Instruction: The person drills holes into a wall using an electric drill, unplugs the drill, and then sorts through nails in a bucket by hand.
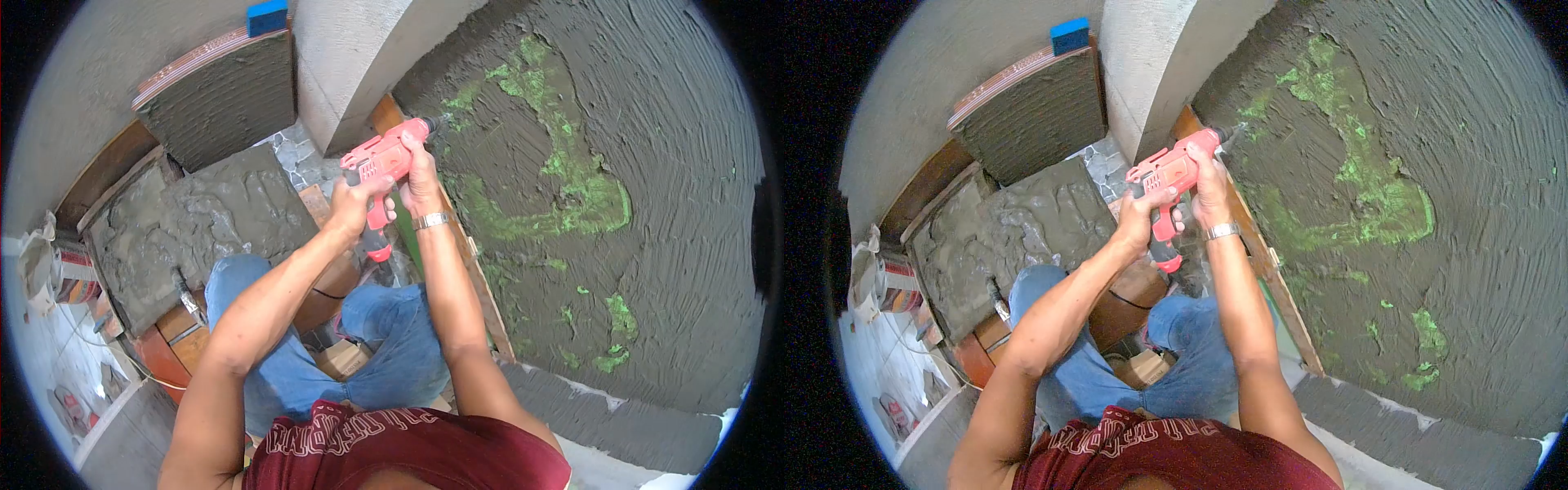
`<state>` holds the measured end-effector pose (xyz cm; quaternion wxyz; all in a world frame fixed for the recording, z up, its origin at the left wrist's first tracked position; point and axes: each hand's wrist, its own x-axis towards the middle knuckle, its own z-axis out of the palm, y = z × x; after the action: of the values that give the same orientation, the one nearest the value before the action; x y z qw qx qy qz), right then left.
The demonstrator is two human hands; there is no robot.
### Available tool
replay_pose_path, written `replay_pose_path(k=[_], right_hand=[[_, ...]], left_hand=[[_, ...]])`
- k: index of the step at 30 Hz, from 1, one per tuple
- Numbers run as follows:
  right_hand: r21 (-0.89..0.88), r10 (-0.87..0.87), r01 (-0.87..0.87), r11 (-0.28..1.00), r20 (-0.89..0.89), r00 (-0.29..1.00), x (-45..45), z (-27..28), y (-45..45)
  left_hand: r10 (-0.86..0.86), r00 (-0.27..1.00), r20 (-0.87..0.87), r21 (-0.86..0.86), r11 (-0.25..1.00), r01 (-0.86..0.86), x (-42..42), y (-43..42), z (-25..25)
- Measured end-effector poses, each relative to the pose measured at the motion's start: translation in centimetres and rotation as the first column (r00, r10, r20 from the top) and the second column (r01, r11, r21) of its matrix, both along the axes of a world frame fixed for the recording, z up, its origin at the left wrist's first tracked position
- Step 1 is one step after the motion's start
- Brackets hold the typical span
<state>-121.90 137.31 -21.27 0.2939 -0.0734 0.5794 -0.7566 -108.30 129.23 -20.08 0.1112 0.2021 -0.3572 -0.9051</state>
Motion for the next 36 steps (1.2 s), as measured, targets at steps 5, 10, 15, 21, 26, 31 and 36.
replay_pose_path(k=[5,10,15,21,26,31,36], right_hand=[[-0.007,-0.034,0.033,0.999,-0.025,0.999,0.1,0.3,-0.1],[-0.026,-0.034,0.033,0.999,-0.028,0.999,-0.3,0.3,0.0],[-0.006,-0.062,0.062,0.998,-0.073,0.995,-0.3,0.7,0.0],[0.048,-0.06,0.062,0.997,-0.036,0.998,-0.3,1.6,0.2],[0.053,-0.069,0.069,0.996,-0.004,0.998,0.1,2.3,0.1],[-0.09,-0.068,0.063,0.994,-0.056,0.996,0.0,0.8,-0.4],[-0.152,-0.063,0.054,0.987,-0.058,0.996,0.7,1.2,-0.3]], left_hand=[[-0.009,1.0,0.019,-0.001,1.0,0.009,-0.2,-0.1,0.1],[-0.002,1.0,0.017,-0.017,1.0,0.002,-0.4,0.1,0.5],[-0.02,1.0,0.016,0.002,1.0,0.02,-0.5,0.3,1.0],[-0.113,0.991,0.077,0.121,0.987,0.103,-0.7,0.4,1.0],[-0.128,0.989,0.072,0.097,0.988,0.121,-0.7,0.4,0.6],[-0.068,0.998,0.011,-0.11,0.992,0.069,-0.6,-0.1,0.8],[-0.077,0.997,-0.024,-0.072,0.995,0.075,-0.7,-0.1,0.2]])
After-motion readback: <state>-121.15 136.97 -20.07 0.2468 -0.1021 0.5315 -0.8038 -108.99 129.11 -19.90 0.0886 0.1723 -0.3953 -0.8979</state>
